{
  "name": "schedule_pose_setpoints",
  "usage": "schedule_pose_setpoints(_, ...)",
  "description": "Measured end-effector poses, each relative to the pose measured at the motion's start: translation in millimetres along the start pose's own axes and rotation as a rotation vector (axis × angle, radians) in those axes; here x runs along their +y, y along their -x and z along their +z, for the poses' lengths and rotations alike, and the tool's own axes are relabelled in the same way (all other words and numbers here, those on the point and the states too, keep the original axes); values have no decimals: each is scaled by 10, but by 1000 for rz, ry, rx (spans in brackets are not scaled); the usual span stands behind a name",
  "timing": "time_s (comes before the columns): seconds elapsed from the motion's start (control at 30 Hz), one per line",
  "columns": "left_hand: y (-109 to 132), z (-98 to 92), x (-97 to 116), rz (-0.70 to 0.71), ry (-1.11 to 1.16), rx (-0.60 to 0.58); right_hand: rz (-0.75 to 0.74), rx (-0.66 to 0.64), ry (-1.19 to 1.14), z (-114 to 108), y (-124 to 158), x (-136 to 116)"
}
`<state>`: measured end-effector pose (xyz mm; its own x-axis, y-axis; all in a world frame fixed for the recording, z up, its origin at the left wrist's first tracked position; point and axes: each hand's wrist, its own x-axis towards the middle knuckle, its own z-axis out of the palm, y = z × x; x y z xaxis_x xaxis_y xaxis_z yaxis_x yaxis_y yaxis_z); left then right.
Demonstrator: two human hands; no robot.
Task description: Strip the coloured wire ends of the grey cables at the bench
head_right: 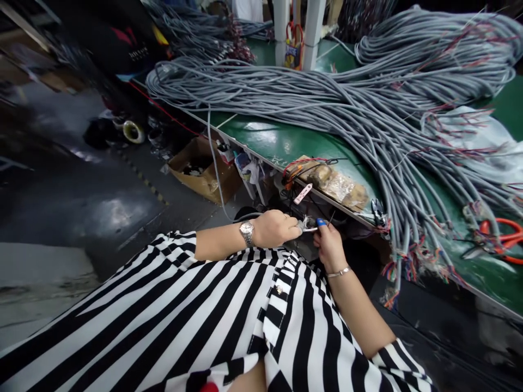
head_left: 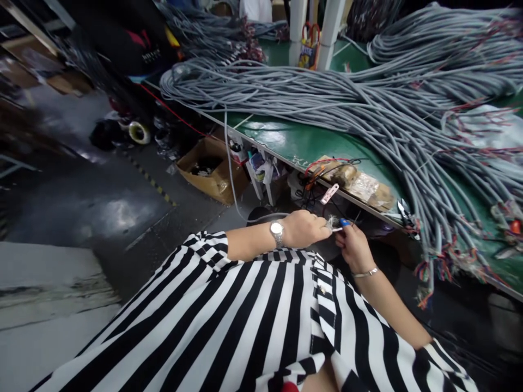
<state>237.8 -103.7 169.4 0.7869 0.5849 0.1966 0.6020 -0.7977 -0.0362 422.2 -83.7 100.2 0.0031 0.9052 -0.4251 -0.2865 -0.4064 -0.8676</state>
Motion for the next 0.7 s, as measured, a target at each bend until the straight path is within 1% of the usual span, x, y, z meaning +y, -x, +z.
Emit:
schedule_pose_setpoints(0.1,-14,-6,-15,-38,72,-5,-34,2,5,-35,-7,15)
schedule_pose_setpoints(0.17,6,-6,-26,-144,231,30,-81,1,4,-58,-4,29)
schedule_pose_setpoints(0.2,23,-1,-26,-230,368,64,-112,-9,4,-68,3,36)
schedule_pose_setpoints(0.27,75,21,-8,-459,756,133,-180,-80,24,-79,27,42)
schedule_pose_setpoints(0.3,107,38,7,-585,979,162,-214,-144,50,-77,43,37)
schedule_pose_setpoints(0.37,182,79,43,-799,1381,201,-278,-313,126,-50,75,7)
schedule_pose_setpoints(0.43,256,114,75,-926,1626,231,-338,-476,205,10,104,-52)
schedule_pose_setpoints(0.5,315,131,95,-965,1723,257,-378,-594,266,98,128,-125)
schedule_pose_setpoints(0.57,350,130,107,-967,1747,272,-408,-657,313,201,154,-189)
schedule_pose_setpoints(0.63,366,118,112,-963,1753,284,-427,-657,348,297,184,-231)
schedule_pose_setpoints(0.7,374,109,110,-961,1768,292,-437,-610,371,365,215,-250)
